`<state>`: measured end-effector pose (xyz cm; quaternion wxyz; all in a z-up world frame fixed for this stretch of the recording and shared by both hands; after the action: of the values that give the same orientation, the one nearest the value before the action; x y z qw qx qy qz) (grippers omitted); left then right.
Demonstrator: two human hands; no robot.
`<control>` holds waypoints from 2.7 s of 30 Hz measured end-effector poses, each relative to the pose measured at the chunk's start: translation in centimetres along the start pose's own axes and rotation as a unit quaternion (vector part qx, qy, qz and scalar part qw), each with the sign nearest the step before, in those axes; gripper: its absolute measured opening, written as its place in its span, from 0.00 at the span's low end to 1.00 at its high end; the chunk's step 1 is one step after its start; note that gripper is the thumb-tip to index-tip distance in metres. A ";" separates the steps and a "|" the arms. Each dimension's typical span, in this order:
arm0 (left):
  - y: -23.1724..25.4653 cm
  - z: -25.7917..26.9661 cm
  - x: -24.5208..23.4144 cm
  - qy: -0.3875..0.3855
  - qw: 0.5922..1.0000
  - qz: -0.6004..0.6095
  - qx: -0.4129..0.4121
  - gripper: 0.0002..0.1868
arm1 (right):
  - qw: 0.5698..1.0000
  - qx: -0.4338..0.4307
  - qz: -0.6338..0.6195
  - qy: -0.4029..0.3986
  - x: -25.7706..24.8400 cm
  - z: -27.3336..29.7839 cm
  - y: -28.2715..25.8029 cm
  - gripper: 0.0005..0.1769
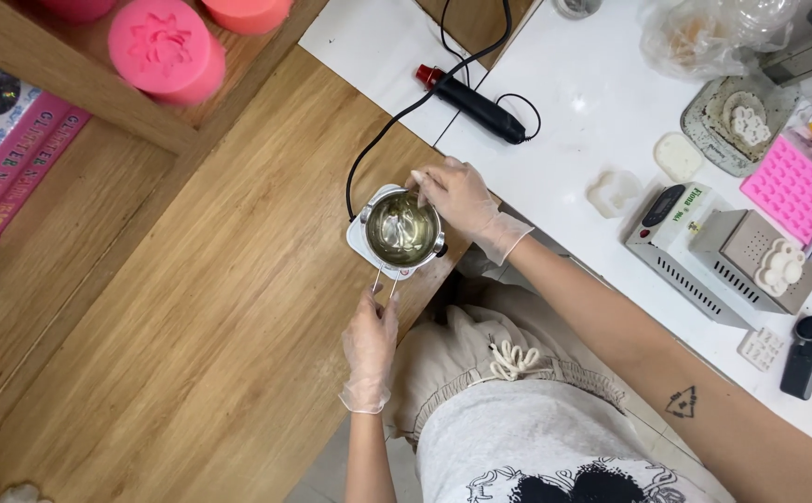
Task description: Melting and stirring wax in a small pot using a heat gun and a stirrer on a workbench.
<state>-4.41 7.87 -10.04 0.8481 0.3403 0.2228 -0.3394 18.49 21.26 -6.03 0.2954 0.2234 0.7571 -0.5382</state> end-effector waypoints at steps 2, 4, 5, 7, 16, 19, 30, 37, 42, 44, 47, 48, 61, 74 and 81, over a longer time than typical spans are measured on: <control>0.3 0.2 -0.4 0.000 1.000 -0.005 0.001 0.23 | 0.998 0.007 -0.021 -0.054 1.0 0.5 -0.2 0.16; 0.4 0.4 -0.3 -0.003 1.000 -0.009 0.004 0.23 | 0.993 0.016 -0.040 -0.107 2.1 1.5 0.8 0.19; 0.3 0.4 -0.3 -0.003 1.000 -0.011 0.003 0.23 | 0.998 0.034 -0.024 -0.045 2.0 2.0 1.9 0.17; 0.5 0.1 -0.3 0.002 1.000 -0.009 0.004 0.23 | 0.999 0.044 -0.005 0.021 1.3 1.7 1.9 0.15; 0.0 -0.1 0.2 0.004 1.000 -0.023 0.010 0.20 | 0.995 -0.002 0.101 -0.018 0.3 1.7 -2.0 0.19; -0.4 -0.8 0.9 0.071 0.995 -0.034 0.059 0.20 | 0.996 -0.004 -0.023 -0.082 0.6 1.6 -3.3 0.12; -0.4 -0.4 0.9 0.154 0.965 -0.172 0.120 0.47 | 0.962 0.227 -0.065 -0.140 0.0 1.5 -4.3 0.19; -1.4 -1.2 1.8 0.249 0.949 -0.145 0.129 0.41 | 0.966 0.137 -0.096 -0.196 1.4 1.0 -2.1 0.21; -0.6 0.3 1.0 0.234 0.943 -0.196 0.131 0.43 | 0.977 0.128 -0.096 -0.143 2.2 0.7 -0.4 0.19; -0.7 0.0 1.0 0.247 0.941 -0.192 0.127 0.41 | 0.969 0.132 -0.115 -0.177 1.9 0.2 -0.8 0.19; -0.6 0.0 0.5 0.264 0.936 -0.193 0.128 0.38 | 0.972 0.110 -0.096 -0.184 2.1 -0.6 -0.3 0.20; -0.5 0.3 0.7 0.267 0.935 -0.193 0.131 0.37 | 0.982 0.084 -0.057 -0.162 1.9 -0.7 0.1 0.21; -0.3 0.5 0.5 0.304 0.924 -0.194 0.131 0.35 | 0.956 0.070 -0.120 -0.259 2.6 -1.2 0.2 0.18; -0.9 0.7 1.0 0.242 0.949 -0.189 0.076 0.34 | 0.993 -0.097 -0.039 -0.046 2.1 0.7 1.1 0.13; 0.1 1.9 0.5 0.244 0.949 -0.183 0.084 0.34 | 0.976 -0.009 -0.191 -0.103 1.8 1.3 0.2 0.16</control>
<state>-3.71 6.38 -9.03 0.6594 0.4363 0.4521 -0.4128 17.56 20.10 -7.73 0.2660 0.0152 0.7562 -0.5976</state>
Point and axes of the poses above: each hand's wrist, its own z-axis away from the middle knuckle, its own x-axis out of the palm, y = z × x, the point moved 4 cm from there along -z, towards the middle knuckle, and after that the axes turned 10 degrees about -x, right-handed, at the moved point
